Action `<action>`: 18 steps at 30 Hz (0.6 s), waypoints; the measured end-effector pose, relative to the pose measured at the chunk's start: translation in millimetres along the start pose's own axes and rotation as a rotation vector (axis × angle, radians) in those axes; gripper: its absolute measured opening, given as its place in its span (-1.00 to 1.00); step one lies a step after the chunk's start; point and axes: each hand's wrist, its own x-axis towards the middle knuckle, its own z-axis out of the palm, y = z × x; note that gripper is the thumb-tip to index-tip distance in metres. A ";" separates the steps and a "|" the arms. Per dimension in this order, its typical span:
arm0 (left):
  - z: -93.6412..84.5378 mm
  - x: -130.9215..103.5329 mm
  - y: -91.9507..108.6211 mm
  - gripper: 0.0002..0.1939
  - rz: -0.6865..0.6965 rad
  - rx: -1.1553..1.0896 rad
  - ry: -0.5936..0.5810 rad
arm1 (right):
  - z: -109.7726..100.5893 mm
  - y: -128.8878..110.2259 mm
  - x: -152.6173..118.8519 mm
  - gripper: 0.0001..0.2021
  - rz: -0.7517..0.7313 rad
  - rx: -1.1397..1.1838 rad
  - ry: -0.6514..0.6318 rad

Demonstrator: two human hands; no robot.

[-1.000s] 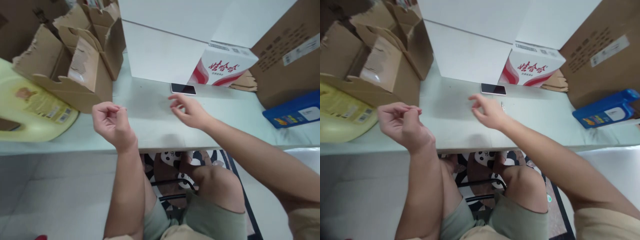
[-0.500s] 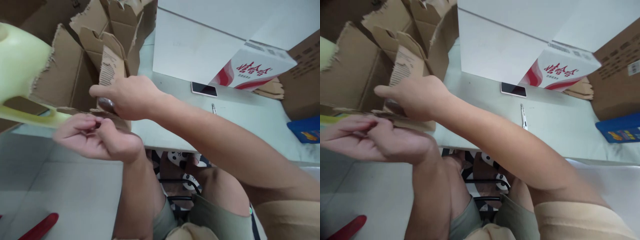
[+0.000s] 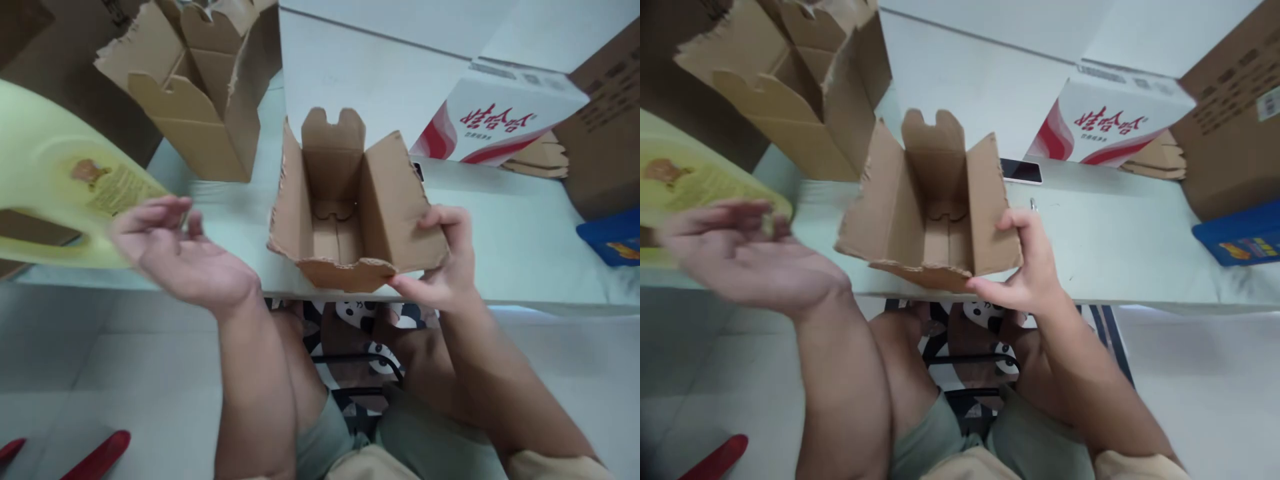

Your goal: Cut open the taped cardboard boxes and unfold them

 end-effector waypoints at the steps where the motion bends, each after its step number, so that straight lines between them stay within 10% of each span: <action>1: 4.9 -2.9 -7.3 -0.74 -0.062 -0.044 -0.018 | -1.9 4.5 -11.1 -0.44 0.038 -0.010 0.073; 7: 45.8 -23.8 -44.7 -0.65 -0.361 0.010 -0.374 | -6.5 24.9 -34.9 -0.62 0.197 0.003 0.329; 18: 74.5 -60.9 -42.8 -0.52 -0.050 -0.091 -0.638 | -42.3 44.2 -49.2 -0.57 0.346 0.155 0.308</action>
